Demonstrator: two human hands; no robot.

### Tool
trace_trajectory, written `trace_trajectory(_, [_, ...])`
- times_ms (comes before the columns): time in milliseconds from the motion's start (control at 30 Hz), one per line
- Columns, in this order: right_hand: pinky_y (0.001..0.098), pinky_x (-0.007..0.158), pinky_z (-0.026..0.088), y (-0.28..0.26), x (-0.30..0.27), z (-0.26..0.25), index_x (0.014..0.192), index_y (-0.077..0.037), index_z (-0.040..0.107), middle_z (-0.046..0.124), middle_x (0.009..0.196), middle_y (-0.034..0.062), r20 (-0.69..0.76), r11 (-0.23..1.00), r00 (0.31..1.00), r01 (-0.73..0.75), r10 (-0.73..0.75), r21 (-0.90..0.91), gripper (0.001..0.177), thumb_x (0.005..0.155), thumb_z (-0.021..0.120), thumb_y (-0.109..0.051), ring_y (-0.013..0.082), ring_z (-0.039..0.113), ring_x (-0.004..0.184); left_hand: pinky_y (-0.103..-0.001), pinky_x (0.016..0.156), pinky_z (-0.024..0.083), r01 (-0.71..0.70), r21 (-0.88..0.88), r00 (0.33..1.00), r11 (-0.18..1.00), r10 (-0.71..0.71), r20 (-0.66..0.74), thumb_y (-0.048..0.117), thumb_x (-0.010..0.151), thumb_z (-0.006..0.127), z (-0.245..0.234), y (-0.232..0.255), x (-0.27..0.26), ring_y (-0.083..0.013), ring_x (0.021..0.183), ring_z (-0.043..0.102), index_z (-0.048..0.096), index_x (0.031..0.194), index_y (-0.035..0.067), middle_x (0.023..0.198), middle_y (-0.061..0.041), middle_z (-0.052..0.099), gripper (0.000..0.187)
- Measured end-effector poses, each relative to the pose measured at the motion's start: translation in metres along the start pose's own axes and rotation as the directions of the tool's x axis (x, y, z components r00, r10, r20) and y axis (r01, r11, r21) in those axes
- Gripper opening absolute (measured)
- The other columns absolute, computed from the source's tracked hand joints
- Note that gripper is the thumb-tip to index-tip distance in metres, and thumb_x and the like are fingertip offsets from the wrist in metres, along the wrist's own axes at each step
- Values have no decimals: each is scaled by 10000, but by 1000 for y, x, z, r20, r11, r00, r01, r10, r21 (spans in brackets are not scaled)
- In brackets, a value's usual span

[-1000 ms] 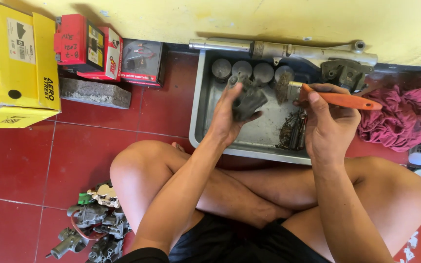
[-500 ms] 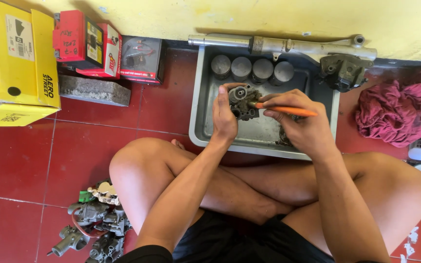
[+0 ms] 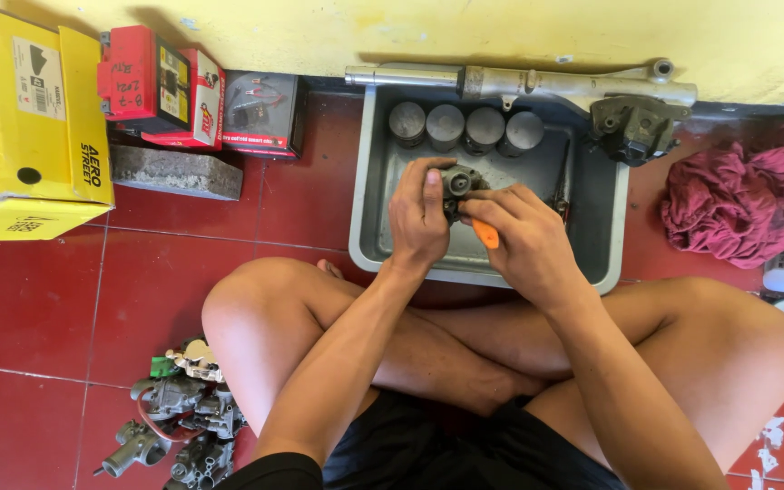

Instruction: The person sits on the floor and scrubs various carburetor parts with an orange brush over a metal tray. They handle multiple components, including cylindrical parts and complex assemblies, picking them up from the floor and scrubbing them before placing them back into the tray.

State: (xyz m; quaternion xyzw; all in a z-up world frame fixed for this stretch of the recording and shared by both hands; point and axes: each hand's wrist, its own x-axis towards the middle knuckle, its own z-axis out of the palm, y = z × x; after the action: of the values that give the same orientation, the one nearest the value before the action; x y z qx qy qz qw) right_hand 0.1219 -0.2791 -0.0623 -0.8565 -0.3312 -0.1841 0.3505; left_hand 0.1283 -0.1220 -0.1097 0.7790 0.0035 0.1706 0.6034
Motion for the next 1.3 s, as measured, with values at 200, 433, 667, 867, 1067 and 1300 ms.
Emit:
trace_trajectory(200, [307, 756, 579, 28, -7, -6, 1103, 52, 672, 729, 896, 197, 35, 573, 843, -394, 536, 719, 145, 986, 718, -21, 205, 689, 787, -427, 1008, 515, 90, -178, 995, 980, -95, -19, 392, 1114, 199, 0, -4, 0, -297, 1078, 698, 710, 1129, 161, 1074, -94, 744, 561])
trace_trajectory(433, [274, 604, 616, 44, -6, -13, 1117, 36, 615, 709, 947, 180, -179, 383, 664, -174, 726, 907, 162, 1006, 698, -49, 188, 725, 729, -396, 1008, 532, 131, -428, 984, 894, -170, -55, 443, 1143, 184, 0, -15, 11, -267, 1086, 686, 722, 1178, 117, 1088, -139, 737, 630])
trace_trajectory(667, [275, 641, 535, 22, 2, -14, 1114, -9, 594, 699, 1029, 195, -325, 650, 724, -219, 608, 728, 150, 1037, 720, -31, 217, 702, 875, -362, 950, 540, 220, -623, 942, 750, -329, -64, 522, 1110, 246, 1, 0, 9, -207, 1030, 660, 713, 1120, 89, 1050, -112, 720, 637])
trace_trajectory(867, [394, 859, 561, -4, 14, -5, 1029, 8, 754, 744, 1060, 179, -267, 984, 957, -71, 113, 164, 140, 923, 799, 88, 348, 704, 993, -392, 1048, 515, 76, -414, 983, 907, -138, -122, 433, 1148, 190, 2, -5, 7, -234, 1107, 671, 721, 1158, 104, 1089, -129, 723, 625])
trace_trajectory(1067, [370, 796, 583, -21, 12, -1, 1021, 16, 755, 746, 1038, 177, -268, 988, 961, -20, 61, 154, 111, 923, 785, 59, 306, 694, 906, -434, 1035, 507, -29, -138, 987, 990, 7, -159, 335, 1130, 272, -1, 1, 8, -317, 1087, 691, 694, 1160, 109, 1096, -118, 724, 480])
trace_trajectory(1300, [337, 628, 607, 0, -2, 5, 1069, 95, 585, 686, 1019, 296, -138, 547, 833, -219, 536, 808, 134, 1000, 681, 30, 231, 680, 779, -485, 1030, 511, 9, -182, 993, 983, -30, -115, 346, 1141, 244, 1, -5, 11, -358, 1104, 684, 684, 1189, 116, 1105, -141, 715, 499])
